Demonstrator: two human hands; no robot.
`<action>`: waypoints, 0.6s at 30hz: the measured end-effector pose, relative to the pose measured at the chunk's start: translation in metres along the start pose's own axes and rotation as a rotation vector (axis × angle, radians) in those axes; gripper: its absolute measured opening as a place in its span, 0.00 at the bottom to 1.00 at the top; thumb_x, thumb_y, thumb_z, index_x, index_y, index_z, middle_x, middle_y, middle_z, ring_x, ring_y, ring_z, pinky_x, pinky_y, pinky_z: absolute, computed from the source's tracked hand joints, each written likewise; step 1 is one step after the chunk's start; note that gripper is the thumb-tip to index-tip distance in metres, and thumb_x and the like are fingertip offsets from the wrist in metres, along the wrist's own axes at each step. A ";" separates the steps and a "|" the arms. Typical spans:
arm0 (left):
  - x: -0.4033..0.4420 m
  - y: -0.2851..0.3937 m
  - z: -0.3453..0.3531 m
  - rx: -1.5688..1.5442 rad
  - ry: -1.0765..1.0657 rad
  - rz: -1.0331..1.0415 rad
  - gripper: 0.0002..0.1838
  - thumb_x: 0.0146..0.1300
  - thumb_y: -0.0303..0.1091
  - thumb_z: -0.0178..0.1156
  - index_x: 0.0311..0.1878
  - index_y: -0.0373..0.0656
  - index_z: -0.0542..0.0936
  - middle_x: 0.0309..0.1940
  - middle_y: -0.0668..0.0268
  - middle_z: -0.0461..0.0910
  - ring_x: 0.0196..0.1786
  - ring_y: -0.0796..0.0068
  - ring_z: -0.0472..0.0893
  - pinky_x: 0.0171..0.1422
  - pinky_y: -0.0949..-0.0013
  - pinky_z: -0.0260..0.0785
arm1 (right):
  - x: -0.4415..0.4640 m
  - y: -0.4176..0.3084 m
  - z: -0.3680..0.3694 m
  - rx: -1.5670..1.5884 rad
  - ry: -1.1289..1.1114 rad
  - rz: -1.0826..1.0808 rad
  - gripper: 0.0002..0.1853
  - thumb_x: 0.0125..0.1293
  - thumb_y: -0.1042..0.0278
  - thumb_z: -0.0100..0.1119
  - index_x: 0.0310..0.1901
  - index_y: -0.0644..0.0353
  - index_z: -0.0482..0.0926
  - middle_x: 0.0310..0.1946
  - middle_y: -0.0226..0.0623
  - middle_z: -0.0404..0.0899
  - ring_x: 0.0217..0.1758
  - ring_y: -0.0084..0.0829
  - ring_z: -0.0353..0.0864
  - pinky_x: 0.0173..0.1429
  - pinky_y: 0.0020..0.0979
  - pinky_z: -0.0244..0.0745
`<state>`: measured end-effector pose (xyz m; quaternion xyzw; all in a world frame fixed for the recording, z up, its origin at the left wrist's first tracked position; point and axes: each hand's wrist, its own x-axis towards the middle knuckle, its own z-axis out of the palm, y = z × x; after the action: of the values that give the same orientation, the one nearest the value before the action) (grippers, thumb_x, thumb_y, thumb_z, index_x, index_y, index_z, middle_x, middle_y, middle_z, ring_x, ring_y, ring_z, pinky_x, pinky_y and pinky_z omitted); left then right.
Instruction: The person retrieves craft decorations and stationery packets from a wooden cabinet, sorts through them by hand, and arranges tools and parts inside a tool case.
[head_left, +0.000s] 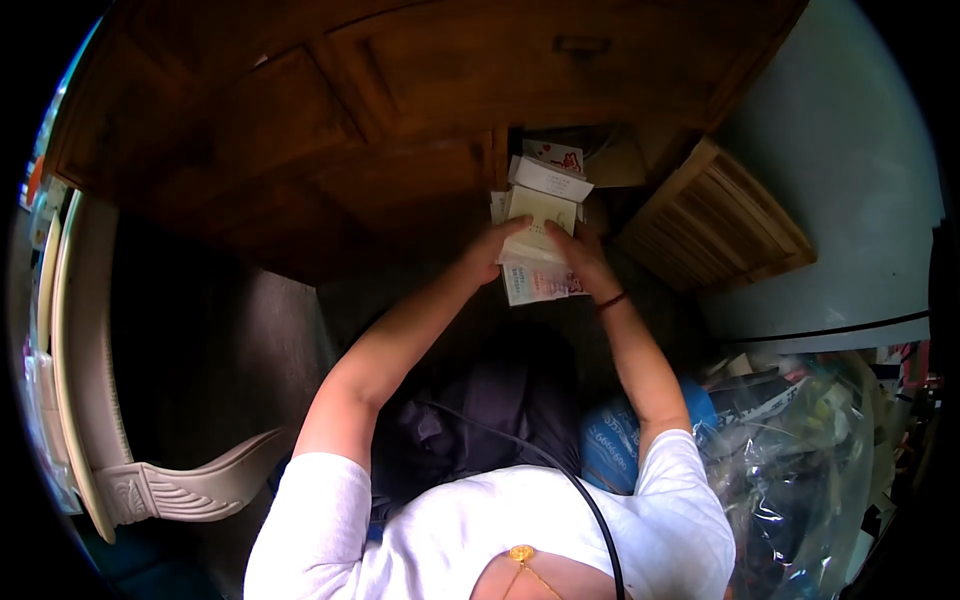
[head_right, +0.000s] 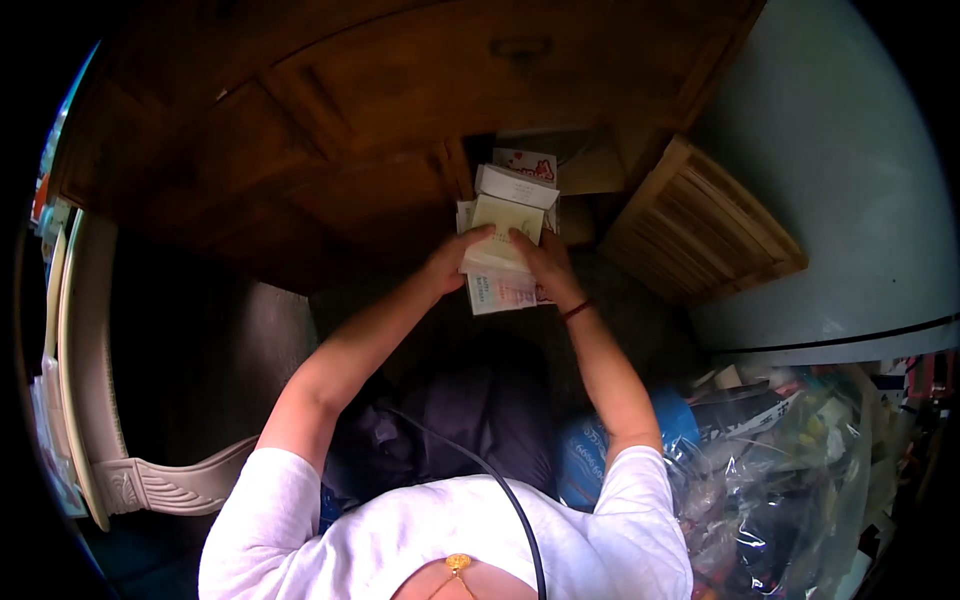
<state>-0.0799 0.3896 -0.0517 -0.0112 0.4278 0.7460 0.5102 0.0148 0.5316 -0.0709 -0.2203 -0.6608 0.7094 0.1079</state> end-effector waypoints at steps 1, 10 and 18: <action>0.003 0.001 -0.008 0.100 -0.020 -0.014 0.26 0.60 0.41 0.58 0.57 0.35 0.68 0.51 0.55 0.75 0.53 0.61 0.75 0.57 0.60 0.68 | 0.002 -0.017 -0.009 0.001 0.007 -0.009 0.21 0.60 0.57 0.59 0.46 0.69 0.75 0.43 0.42 0.77 0.47 0.27 0.74 0.48 0.26 0.69; -0.054 0.003 0.033 0.272 0.114 -0.017 0.21 0.53 0.30 0.64 0.50 0.31 0.73 0.44 0.54 0.78 0.45 0.61 0.79 0.51 0.62 0.72 | 0.155 0.010 -0.110 -1.195 0.312 -0.460 0.18 0.58 0.58 0.53 0.42 0.66 0.78 0.44 0.46 0.78 0.46 0.41 0.77 0.48 0.38 0.71; -0.150 0.020 0.059 0.203 0.205 -0.084 0.24 0.56 0.31 0.61 0.54 0.30 0.70 0.48 0.53 0.76 0.49 0.63 0.77 0.55 0.63 0.70 | 0.249 0.024 -0.121 -1.042 0.332 -0.353 0.20 0.62 0.59 0.51 0.51 0.62 0.72 0.52 0.42 0.72 0.55 0.37 0.69 0.58 0.33 0.63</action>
<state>0.0008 0.3132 0.0663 -0.0535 0.5502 0.6717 0.4932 -0.1459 0.7479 -0.1407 -0.2393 -0.9241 0.2171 0.2040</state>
